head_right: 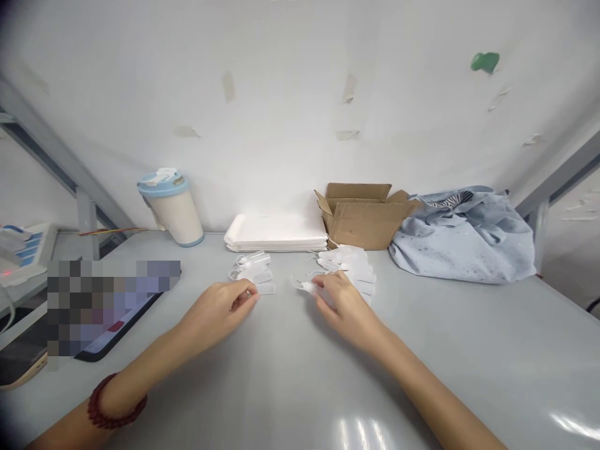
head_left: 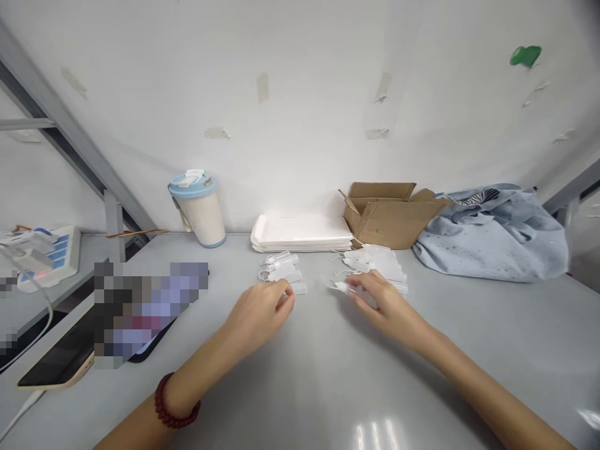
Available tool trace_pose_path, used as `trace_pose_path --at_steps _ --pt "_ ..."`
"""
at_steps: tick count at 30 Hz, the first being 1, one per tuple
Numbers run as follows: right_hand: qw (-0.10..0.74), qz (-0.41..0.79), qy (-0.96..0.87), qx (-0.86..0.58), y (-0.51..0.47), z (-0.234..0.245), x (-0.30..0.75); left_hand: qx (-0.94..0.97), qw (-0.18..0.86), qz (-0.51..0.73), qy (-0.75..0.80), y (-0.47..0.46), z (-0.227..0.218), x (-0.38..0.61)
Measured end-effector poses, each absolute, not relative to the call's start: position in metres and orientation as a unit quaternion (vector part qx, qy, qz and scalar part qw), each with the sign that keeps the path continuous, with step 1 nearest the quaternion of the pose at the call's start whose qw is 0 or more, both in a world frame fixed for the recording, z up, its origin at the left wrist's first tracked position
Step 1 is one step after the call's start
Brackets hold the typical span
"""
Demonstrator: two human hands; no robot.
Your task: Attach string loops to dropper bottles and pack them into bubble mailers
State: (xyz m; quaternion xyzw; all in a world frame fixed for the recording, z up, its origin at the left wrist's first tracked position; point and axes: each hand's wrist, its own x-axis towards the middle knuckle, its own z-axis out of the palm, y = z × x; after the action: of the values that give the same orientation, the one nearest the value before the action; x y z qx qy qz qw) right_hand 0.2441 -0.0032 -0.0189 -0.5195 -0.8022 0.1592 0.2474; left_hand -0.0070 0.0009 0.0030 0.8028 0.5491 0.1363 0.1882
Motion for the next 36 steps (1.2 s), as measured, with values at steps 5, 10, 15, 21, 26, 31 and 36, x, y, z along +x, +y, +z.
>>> trace_pose_path --at_steps 5,10,15,21,26,31,36 --pt "0.298 0.331 -0.729 -0.52 -0.016 -0.004 0.231 0.781 0.305 0.203 0.506 -0.008 -0.004 0.004" --pt "0.328 0.402 -0.694 -0.499 -0.021 -0.005 0.227 0.757 0.382 0.235 0.475 -0.011 -0.002 0.01" --pt "0.345 0.432 -0.682 -0.478 -0.022 -0.006 0.226 0.735 0.457 0.236 0.441 -0.013 0.003 0.011" --pt "0.361 0.448 -0.673 -0.465 -0.023 -0.003 0.223 0.709 0.51 0.247 0.42 -0.01 0.003 0.009" --pt "0.358 0.471 -0.667 -0.453 -0.025 -0.001 0.221 0.676 0.575 0.253 0.385 -0.009 -0.001 0.008" --pt "0.352 0.482 -0.663 -0.452 -0.026 0.0 0.22 0.645 0.613 0.261 0.373 -0.011 -0.002 0.009" --pt "0.352 0.491 -0.658 -0.45 -0.026 -0.001 0.221 0.627 0.635 0.261 0.368 -0.012 -0.001 0.01"
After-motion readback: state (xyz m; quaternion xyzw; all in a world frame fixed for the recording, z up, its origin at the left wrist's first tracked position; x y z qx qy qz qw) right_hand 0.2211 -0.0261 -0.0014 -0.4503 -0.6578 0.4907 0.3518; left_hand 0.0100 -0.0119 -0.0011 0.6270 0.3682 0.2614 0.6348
